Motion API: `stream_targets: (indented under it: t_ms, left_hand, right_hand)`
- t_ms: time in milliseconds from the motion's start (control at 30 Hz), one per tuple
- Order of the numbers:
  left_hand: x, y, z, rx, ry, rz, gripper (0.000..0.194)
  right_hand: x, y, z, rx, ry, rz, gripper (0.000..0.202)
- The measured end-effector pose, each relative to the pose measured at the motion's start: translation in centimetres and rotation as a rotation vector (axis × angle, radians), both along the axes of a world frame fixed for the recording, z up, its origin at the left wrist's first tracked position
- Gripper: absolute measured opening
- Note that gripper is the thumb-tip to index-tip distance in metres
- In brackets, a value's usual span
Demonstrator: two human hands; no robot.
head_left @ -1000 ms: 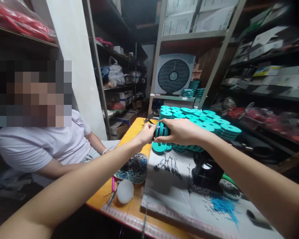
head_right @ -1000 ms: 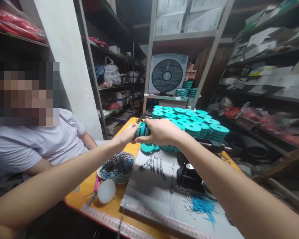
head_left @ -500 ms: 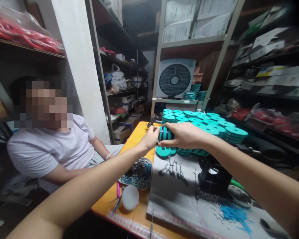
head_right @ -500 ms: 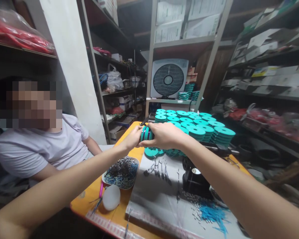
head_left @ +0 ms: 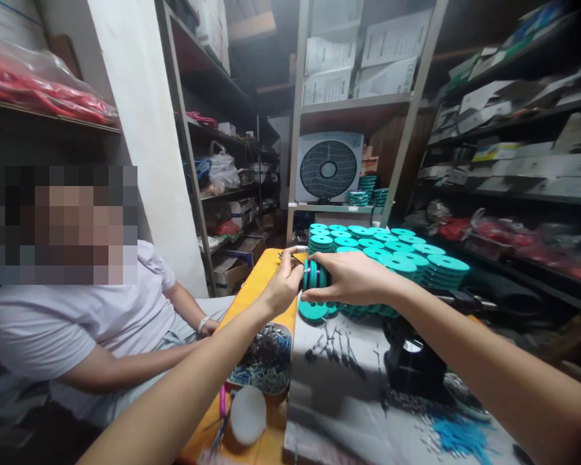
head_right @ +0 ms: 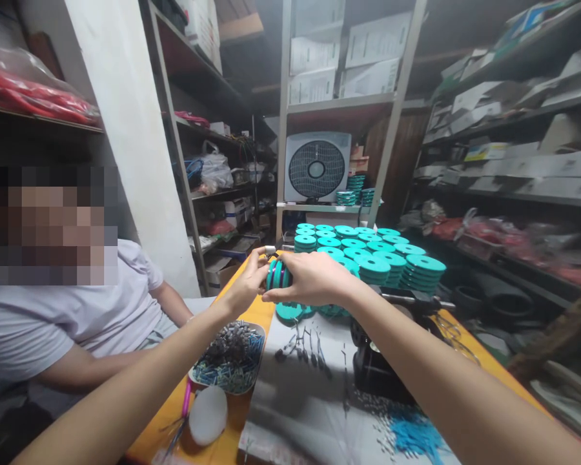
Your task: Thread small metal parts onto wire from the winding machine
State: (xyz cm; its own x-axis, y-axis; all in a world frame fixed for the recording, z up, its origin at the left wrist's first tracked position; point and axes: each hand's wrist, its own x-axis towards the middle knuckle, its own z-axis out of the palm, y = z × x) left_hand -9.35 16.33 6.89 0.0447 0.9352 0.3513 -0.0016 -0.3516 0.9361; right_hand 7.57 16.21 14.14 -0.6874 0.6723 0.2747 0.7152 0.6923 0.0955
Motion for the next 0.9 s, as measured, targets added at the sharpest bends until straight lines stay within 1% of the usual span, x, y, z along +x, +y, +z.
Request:
stream_targets:
  t_ms: [67, 100, 200, 300, 400, 500, 533, 600, 700, 767, 833, 900]
  left_hand:
    - [-0.1, -0.3, 0.0, 0.042, 0.002, -0.015, 0.035]
    - [-0.1, -0.3, -0.1, 0.049, 0.005, -0.023, 0.037]
    - [0.0, 0.5, -0.3, 0.025, 0.028, -0.027, 0.031]
    - [-0.1, 1.3, -0.1, -0.041, 0.067, -0.036, 0.024]
    - [-0.4, 0.6, 0.2, -0.032, 0.075, -0.046, 0.025]
    - [-0.5, -0.6, 0.1, 0.026, 0.052, -0.052, 0.038]
    - [-0.4, -0.7, 0.0, 0.03, 0.048, -0.054, 0.039]
    - [-0.3, -0.3, -0.2, 0.015, 0.049, -0.046, 0.036]
    - [-0.1, 1.0, -0.4, -0.003, 0.056, 0.002, 0.021]
    - [-0.1, 1.4, -0.5, 0.014, 0.054, 0.033, 0.016]
    - [-0.2, 1.0, -0.6, 0.046, 0.046, 0.045, 0.021]
    - [-0.3, 0.3, -0.8, 0.066, 0.033, 0.041, 0.033]
  right_hand:
    - [0.0, 0.0, 0.0, -0.002, 0.006, 0.004, 0.063]
    - [0.0, 0.1, -0.1, -0.002, 0.01, 0.006, 0.063]
    - [0.1, 0.2, -0.3, -0.004, 0.021, 0.012, 0.065]
    - [0.2, 0.3, -0.4, -0.003, 0.029, 0.021, 0.062]
    - [0.3, 0.3, -0.5, 0.005, 0.035, 0.025, 0.061]
    - [0.3, 0.3, -0.6, 0.008, 0.038, 0.026, 0.063]
    - [0.3, 0.4, -0.6, 0.009, 0.038, 0.025, 0.062]
    - [0.3, 0.4, -0.6, 0.008, 0.039, 0.022, 0.062]
    - [0.3, 0.3, -0.6, 0.006, 0.041, 0.021, 0.06]
    - [0.3, 0.2, -0.6, 0.004, 0.042, 0.022, 0.059]
    - [0.3, 0.2, -0.5, 0.005, 0.043, 0.02, 0.06]
    - [0.3, 0.3, -0.5, 0.002, 0.044, 0.017, 0.062]
